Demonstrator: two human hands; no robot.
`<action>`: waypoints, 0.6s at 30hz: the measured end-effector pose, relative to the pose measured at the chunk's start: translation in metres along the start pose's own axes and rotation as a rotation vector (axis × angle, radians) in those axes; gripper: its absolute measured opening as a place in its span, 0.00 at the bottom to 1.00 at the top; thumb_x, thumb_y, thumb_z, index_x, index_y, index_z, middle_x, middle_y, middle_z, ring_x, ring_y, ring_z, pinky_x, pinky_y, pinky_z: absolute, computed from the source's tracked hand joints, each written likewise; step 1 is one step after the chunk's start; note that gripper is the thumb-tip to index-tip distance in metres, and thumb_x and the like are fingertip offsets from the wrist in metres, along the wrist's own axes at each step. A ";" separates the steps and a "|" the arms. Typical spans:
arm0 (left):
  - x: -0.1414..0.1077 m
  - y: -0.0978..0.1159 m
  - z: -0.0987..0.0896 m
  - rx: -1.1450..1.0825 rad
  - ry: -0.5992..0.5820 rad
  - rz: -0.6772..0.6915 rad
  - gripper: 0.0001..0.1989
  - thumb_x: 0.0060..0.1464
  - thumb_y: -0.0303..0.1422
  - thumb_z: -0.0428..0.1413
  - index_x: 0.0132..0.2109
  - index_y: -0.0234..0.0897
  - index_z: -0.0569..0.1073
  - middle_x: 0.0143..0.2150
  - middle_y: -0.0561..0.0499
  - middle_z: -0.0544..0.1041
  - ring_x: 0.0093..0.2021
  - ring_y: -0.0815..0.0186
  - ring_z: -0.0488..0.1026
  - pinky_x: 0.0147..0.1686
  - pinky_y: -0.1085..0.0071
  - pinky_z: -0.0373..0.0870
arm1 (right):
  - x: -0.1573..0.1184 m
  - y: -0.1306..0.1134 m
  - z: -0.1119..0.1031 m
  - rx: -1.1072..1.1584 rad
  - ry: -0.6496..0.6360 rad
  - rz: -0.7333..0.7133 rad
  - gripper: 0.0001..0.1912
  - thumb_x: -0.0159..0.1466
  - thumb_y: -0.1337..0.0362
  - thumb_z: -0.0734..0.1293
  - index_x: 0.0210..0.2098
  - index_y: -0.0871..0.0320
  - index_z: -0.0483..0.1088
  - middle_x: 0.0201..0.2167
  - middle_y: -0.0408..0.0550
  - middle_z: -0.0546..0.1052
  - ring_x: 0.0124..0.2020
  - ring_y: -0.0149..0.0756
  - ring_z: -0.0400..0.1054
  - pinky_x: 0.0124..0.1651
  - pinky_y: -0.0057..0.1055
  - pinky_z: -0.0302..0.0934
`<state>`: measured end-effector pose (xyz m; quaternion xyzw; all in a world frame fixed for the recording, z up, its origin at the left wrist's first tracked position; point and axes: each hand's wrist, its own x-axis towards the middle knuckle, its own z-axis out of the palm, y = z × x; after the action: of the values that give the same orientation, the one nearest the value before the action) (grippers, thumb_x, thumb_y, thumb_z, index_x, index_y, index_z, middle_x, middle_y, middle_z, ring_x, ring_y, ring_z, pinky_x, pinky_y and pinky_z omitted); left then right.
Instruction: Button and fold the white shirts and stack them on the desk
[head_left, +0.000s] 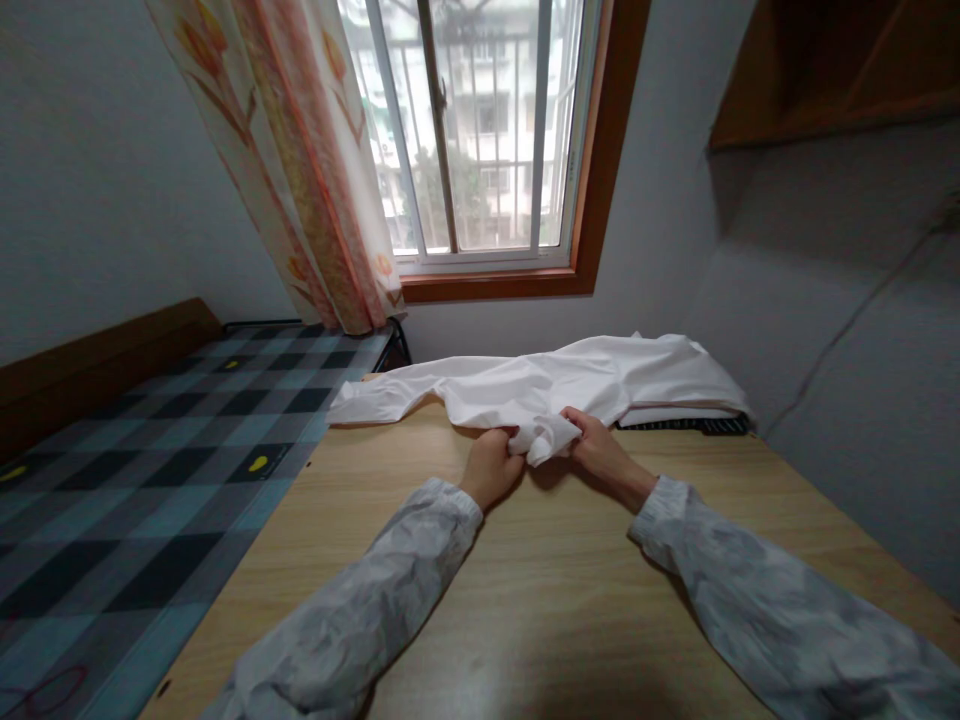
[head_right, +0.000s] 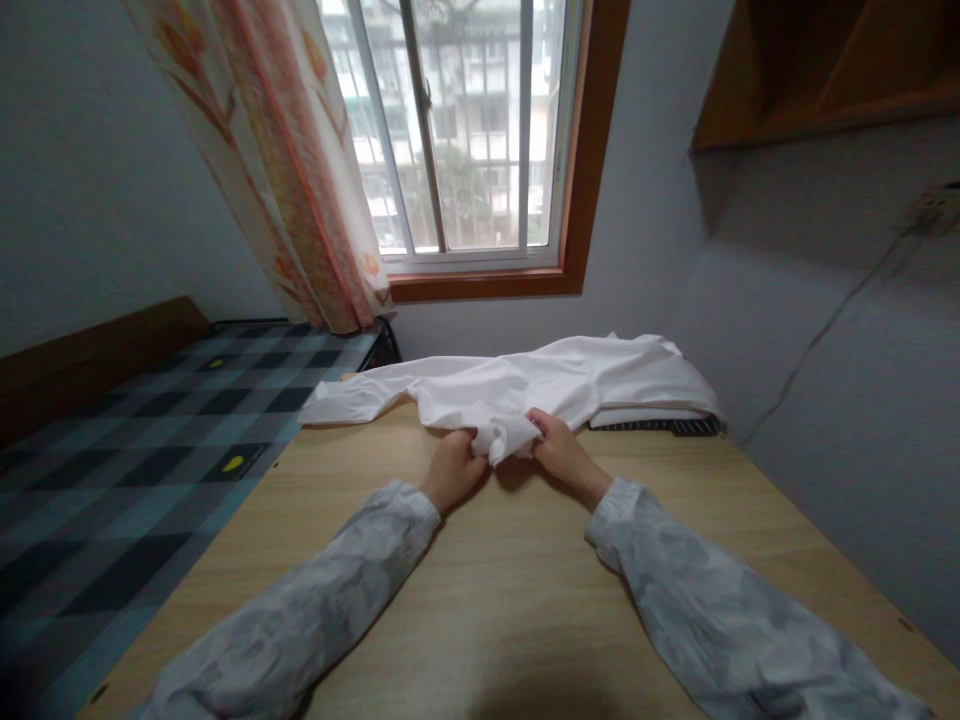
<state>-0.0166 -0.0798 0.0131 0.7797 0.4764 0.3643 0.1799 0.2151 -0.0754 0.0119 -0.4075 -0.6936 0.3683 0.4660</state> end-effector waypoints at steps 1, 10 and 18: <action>-0.001 -0.003 -0.006 0.014 0.020 0.000 0.16 0.53 0.25 0.60 0.49 0.35 0.81 0.45 0.40 0.85 0.46 0.51 0.81 0.48 0.59 0.77 | -0.001 0.000 -0.007 -0.046 -0.008 -0.014 0.04 0.61 0.65 0.68 0.35 0.55 0.69 0.31 0.40 0.76 0.33 0.35 0.65 0.35 0.28 0.56; -0.025 -0.024 -0.121 0.210 -0.038 0.263 0.11 0.59 0.32 0.61 0.49 0.40 0.78 0.35 0.52 0.80 0.34 0.62 0.76 0.37 0.69 0.69 | -0.017 -0.017 -0.092 -0.731 -0.139 -0.461 0.09 0.62 0.72 0.65 0.28 0.54 0.64 0.27 0.46 0.71 0.31 0.39 0.64 0.37 0.33 0.53; -0.038 -0.024 -0.185 0.609 -0.482 0.304 0.07 0.62 0.38 0.66 0.40 0.39 0.81 0.33 0.50 0.81 0.33 0.62 0.76 0.35 0.69 0.62 | -0.046 -0.009 -0.129 -0.897 -0.237 -0.492 0.08 0.69 0.68 0.67 0.43 0.56 0.78 0.32 0.49 0.79 0.32 0.40 0.72 0.36 0.32 0.60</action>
<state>-0.1786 -0.1136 0.1066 0.9217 0.3860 0.0362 -0.0082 0.3459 -0.1038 0.0421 -0.3476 -0.9063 -0.0416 0.2370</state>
